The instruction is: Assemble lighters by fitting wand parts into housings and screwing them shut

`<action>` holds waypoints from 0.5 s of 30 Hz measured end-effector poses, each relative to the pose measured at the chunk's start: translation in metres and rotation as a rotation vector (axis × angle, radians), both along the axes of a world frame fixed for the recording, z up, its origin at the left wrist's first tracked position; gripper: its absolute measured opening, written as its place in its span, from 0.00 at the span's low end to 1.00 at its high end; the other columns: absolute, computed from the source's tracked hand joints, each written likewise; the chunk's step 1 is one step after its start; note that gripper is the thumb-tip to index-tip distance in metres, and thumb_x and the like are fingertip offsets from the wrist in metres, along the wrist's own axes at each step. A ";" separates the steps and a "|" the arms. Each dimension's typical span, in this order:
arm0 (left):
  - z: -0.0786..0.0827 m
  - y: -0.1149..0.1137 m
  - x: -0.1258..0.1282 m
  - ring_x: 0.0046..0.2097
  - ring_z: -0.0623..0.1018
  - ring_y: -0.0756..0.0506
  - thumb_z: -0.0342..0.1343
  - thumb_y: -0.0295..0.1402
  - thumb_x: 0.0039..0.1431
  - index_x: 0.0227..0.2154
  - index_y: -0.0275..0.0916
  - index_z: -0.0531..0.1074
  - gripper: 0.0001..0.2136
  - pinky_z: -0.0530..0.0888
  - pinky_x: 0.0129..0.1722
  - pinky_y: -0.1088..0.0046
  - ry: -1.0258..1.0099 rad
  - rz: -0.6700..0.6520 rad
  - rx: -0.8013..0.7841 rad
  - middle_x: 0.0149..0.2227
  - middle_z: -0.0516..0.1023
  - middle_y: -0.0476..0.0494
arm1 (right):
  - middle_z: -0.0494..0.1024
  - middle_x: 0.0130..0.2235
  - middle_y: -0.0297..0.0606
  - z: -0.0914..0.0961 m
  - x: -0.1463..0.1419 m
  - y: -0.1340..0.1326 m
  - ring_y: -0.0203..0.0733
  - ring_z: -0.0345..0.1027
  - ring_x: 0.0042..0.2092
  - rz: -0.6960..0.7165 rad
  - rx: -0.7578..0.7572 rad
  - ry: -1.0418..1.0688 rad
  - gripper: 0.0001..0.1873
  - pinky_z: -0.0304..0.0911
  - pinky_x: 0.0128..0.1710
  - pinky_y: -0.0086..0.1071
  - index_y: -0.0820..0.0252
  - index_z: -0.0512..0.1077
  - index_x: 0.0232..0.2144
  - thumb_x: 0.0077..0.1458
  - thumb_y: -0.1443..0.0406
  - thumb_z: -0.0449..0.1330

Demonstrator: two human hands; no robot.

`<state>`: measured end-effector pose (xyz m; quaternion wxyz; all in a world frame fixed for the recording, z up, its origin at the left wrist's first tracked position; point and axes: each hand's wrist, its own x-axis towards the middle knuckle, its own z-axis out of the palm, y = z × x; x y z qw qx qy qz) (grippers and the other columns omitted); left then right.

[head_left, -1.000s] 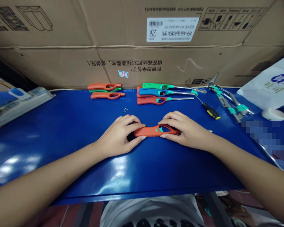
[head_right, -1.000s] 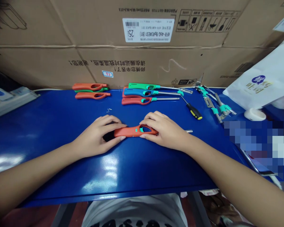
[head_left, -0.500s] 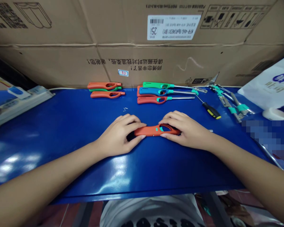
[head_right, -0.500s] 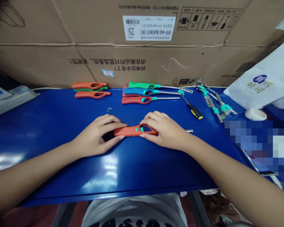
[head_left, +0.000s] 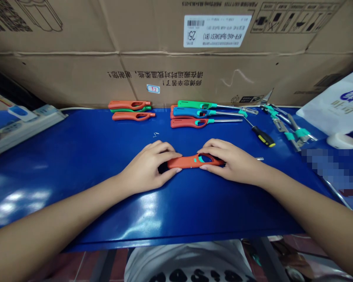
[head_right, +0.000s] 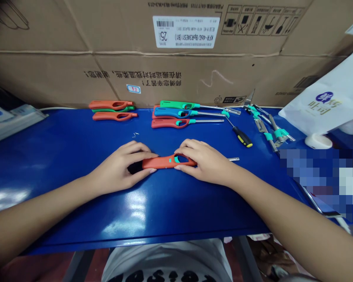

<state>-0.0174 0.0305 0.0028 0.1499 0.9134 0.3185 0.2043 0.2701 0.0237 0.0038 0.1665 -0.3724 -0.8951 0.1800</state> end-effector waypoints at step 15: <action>0.004 -0.007 0.005 0.44 0.76 0.42 0.64 0.34 0.62 0.48 0.37 0.79 0.13 0.76 0.46 0.62 0.012 0.019 -0.021 0.43 0.78 0.40 | 0.75 0.46 0.43 -0.010 -0.006 0.000 0.44 0.74 0.45 -0.073 -0.069 0.179 0.19 0.70 0.48 0.39 0.58 0.77 0.49 0.56 0.60 0.69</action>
